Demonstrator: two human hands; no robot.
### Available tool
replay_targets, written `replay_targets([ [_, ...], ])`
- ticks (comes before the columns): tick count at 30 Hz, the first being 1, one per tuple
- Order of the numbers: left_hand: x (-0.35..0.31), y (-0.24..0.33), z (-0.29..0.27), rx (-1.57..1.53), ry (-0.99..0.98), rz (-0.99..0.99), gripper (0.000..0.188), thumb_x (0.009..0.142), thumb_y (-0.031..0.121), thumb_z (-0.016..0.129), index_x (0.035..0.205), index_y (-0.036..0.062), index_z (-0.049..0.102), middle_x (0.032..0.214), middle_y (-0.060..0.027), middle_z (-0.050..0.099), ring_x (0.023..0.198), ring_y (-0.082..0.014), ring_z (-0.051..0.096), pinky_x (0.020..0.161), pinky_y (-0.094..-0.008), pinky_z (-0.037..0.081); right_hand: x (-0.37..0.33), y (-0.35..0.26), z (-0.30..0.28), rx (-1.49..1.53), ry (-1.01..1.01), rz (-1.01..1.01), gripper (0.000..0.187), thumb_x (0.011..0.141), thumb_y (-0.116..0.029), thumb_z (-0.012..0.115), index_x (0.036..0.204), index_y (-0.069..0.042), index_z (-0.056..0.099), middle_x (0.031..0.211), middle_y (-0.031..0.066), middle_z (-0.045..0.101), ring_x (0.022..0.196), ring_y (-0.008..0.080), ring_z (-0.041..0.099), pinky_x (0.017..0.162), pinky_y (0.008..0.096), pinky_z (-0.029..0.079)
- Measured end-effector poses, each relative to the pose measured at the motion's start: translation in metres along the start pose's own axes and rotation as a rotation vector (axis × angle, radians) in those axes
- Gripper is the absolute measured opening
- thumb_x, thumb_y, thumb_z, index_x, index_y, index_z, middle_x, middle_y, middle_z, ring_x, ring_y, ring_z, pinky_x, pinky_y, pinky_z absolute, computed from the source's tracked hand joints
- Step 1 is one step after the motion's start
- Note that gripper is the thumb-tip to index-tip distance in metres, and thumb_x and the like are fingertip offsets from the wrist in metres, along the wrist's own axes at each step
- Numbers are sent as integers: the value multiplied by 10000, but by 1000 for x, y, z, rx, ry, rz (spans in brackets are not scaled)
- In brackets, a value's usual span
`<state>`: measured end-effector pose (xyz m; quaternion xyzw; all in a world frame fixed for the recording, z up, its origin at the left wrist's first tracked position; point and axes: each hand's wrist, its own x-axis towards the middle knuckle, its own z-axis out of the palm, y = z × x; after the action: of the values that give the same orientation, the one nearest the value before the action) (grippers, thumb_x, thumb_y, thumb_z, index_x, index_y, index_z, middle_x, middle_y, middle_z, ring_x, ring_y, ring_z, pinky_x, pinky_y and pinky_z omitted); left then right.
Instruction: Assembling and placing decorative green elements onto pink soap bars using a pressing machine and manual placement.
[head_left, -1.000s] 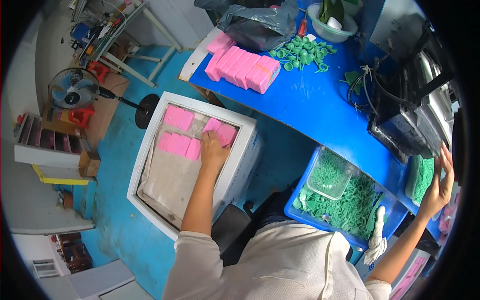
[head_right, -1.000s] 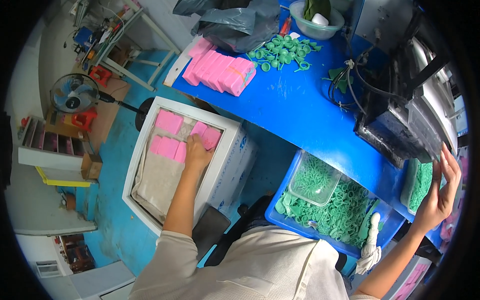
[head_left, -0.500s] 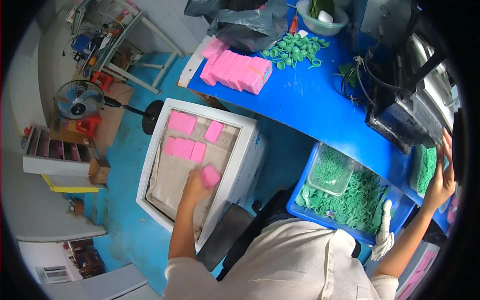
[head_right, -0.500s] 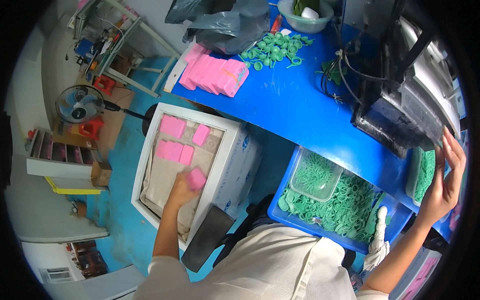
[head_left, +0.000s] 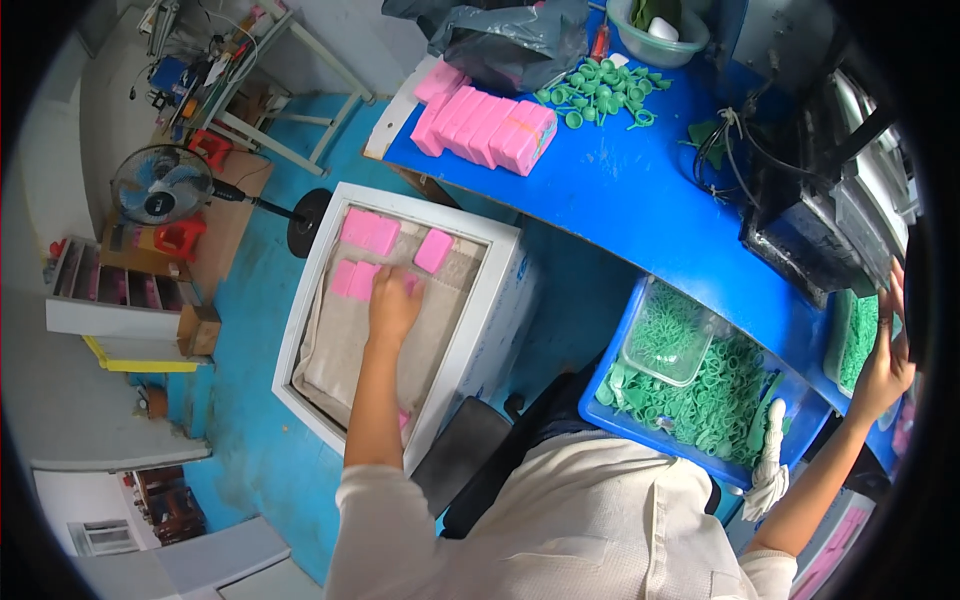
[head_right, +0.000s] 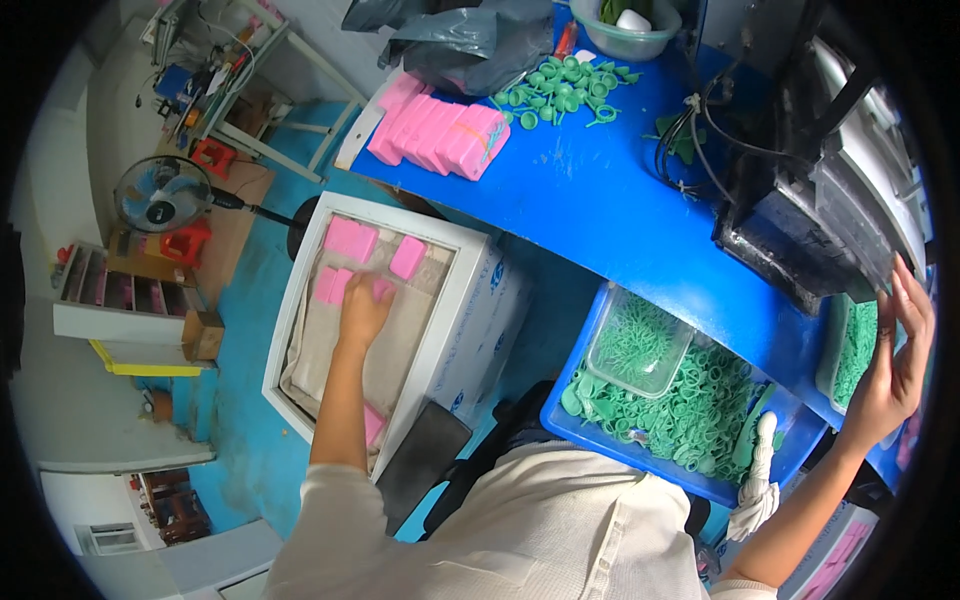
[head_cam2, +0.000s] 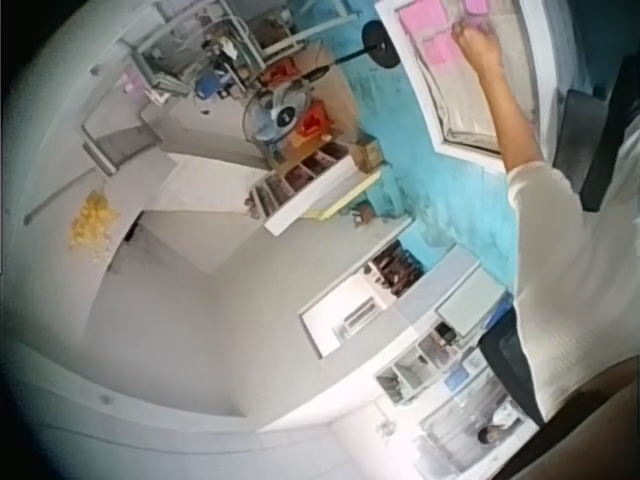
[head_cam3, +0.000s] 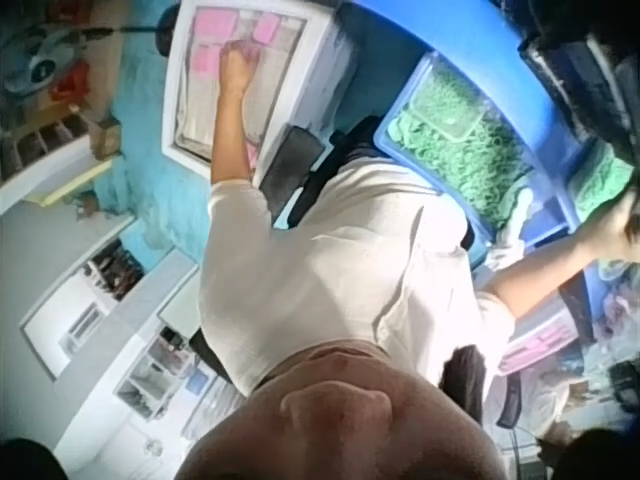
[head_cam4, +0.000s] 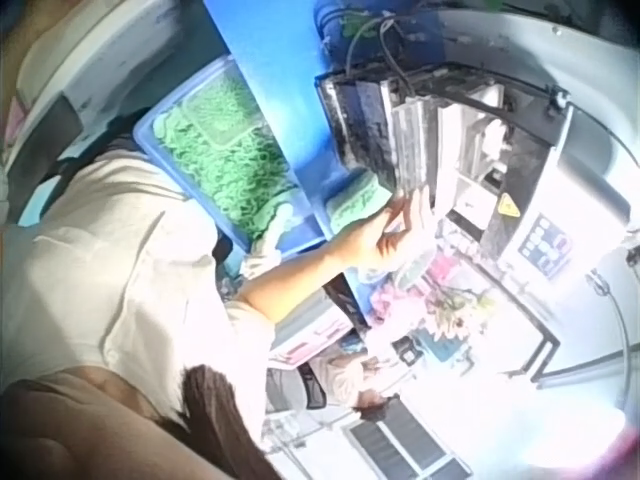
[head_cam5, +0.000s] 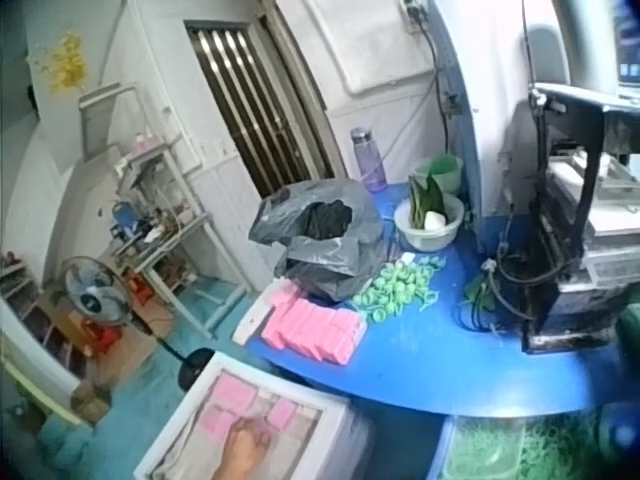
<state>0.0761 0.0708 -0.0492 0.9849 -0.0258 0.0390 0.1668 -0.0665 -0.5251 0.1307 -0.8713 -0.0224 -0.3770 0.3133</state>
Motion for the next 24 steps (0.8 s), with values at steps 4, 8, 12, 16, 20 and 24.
replay_targets([
  [4, 54, 14, 21, 39, -5, -6, 385, 738, 140, 728, 1048, -55, 608, 1096, -263, 587, 1082, -409, 537, 952, -446, 430, 0, -1, -2, -16, 3, -18, 360, 908, 149, 402, 1187, 6, 578, 1276, 187, 544, 1227, 278, 520, 1014, 379, 468],
  [8, 63, 26, 28, -387, -418, -293, 436, 744, 123, 707, 1119, -65, 590, 1193, -270, 557, 1120, -401, 534, 968, -415, 434, 2, -2, -3, -69, -3, -1, 382, 904, 154, 383, 1192, 0, 581, 1295, 186, 536, 1236, 282, 514, 1029, 386, 451],
  [12, 43, 42, 35, -390, -342, -45, 442, 751, 123, 678, 1144, -67, 602, 1153, -281, 584, 1098, -416, 556, 940, -418, 451, 0, 1, -8, -69, 12, 54, 377, 916, 120, 365, 1217, 20, 568, 1315, 197, 527, 1258, 286, 493, 1059, 387, 410],
  [16, 80, -4, 28, -116, 89, -151, 475, 729, 153, 696, 1105, -114, 585, 1223, -314, 518, 1090, -415, 545, 951, -453, 436, 1, -2, -12, -104, -4, 49, 375, 908, 127, 366, 1205, 27, 572, 1317, 203, 521, 1255, 285, 494, 1058, 389, 410],
  [20, 111, -30, 36, 152, 48, -321, 595, 684, 237, 746, 1140, -95, 556, 1210, -281, 530, 1125, -423, 507, 962, -457, 422, 1, -13, -12, -92, 29, 51, 348, 894, 149, 427, 1172, 16, 589, 1278, 181, 548, 1224, 254, 514, 993, 342, 460],
  [24, 105, -48, 51, 121, 21, -328, 705, 667, 285, 767, 1199, -81, 484, 1166, -232, 540, 1118, -414, 491, 990, -453, 403, 13, -28, 12, -195, 28, -86, 288, 854, 137, 543, 1105, 15, 617, 1186, 159, 607, 1145, 252, 551, 991, 341, 418],
])
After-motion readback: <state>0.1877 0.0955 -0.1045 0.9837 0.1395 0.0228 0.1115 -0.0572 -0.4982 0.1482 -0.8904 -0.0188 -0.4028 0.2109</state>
